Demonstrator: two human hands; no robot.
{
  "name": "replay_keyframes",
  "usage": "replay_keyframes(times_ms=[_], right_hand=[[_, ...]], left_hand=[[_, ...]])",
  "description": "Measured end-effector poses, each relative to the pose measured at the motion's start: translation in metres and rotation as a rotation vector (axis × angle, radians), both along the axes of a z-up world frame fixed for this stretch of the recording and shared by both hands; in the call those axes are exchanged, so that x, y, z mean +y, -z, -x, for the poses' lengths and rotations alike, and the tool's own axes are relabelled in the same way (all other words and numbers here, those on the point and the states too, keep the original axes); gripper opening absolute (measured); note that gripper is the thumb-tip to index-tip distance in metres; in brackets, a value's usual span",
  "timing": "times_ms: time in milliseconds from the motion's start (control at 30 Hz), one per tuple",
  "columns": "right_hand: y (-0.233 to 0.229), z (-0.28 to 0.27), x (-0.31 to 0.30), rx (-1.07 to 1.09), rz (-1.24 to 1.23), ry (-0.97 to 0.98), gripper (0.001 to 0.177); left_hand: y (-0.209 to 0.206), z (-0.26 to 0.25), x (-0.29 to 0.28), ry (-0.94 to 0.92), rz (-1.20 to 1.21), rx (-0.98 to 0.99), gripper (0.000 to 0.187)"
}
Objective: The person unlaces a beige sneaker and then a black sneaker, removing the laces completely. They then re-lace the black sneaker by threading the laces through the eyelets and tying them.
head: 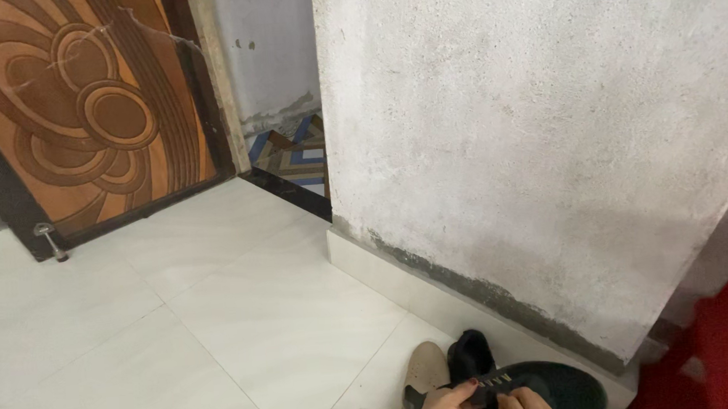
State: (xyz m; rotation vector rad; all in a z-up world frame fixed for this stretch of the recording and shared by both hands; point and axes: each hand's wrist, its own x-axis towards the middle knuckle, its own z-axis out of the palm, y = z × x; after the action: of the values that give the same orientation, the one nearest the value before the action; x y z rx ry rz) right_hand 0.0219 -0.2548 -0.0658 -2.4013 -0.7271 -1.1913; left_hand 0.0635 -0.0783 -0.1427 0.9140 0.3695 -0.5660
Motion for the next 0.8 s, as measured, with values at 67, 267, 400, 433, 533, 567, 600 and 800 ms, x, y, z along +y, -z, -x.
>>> replay_keyframes(times_ms=[67, 267, 400, 433, 533, 567, 600, 800], right_hand=[[0.01, -0.009, 0.008, 0.047, -0.058, 0.045, 0.013], [-0.001, -0.012, 0.019, -0.01, -0.368, -0.109, 0.011], [-0.02, 0.009, 0.007, 0.636, -0.387, 0.091, 0.007], [-0.024, 0.008, 0.004, 0.642, -0.379, 0.091, 0.007], [-0.026, -0.002, -0.003, 0.681, -0.366, 0.027, 0.011], [-0.023, -0.003, -0.003, 0.698, -0.366, -0.001, 0.011], [-0.021, -0.003, -0.003, 0.674, -0.296, 0.045, 0.011], [-0.041, 0.008, 0.001, 0.602, -0.124, 0.051, 0.022]], left_hand=[[-0.013, 0.002, -0.003, -0.104, 0.065, -0.036, 0.042], [-0.039, 0.01, 0.019, -0.178, 0.094, -0.237, 0.029], [-0.054, 0.022, 0.022, -0.284, 0.168, -0.243, 0.02], [-0.059, 0.023, 0.023, -0.279, 0.158, -0.241, 0.019], [-0.075, 0.026, 0.023, -0.27, 0.136, -0.232, 0.017], [-0.08, 0.029, 0.022, -0.265, 0.134, -0.222, 0.017], [-0.084, 0.031, 0.021, -0.26, 0.132, -0.212, 0.017], [-0.099, 0.036, 0.009, -0.348, 0.227, -0.121, 0.014]])
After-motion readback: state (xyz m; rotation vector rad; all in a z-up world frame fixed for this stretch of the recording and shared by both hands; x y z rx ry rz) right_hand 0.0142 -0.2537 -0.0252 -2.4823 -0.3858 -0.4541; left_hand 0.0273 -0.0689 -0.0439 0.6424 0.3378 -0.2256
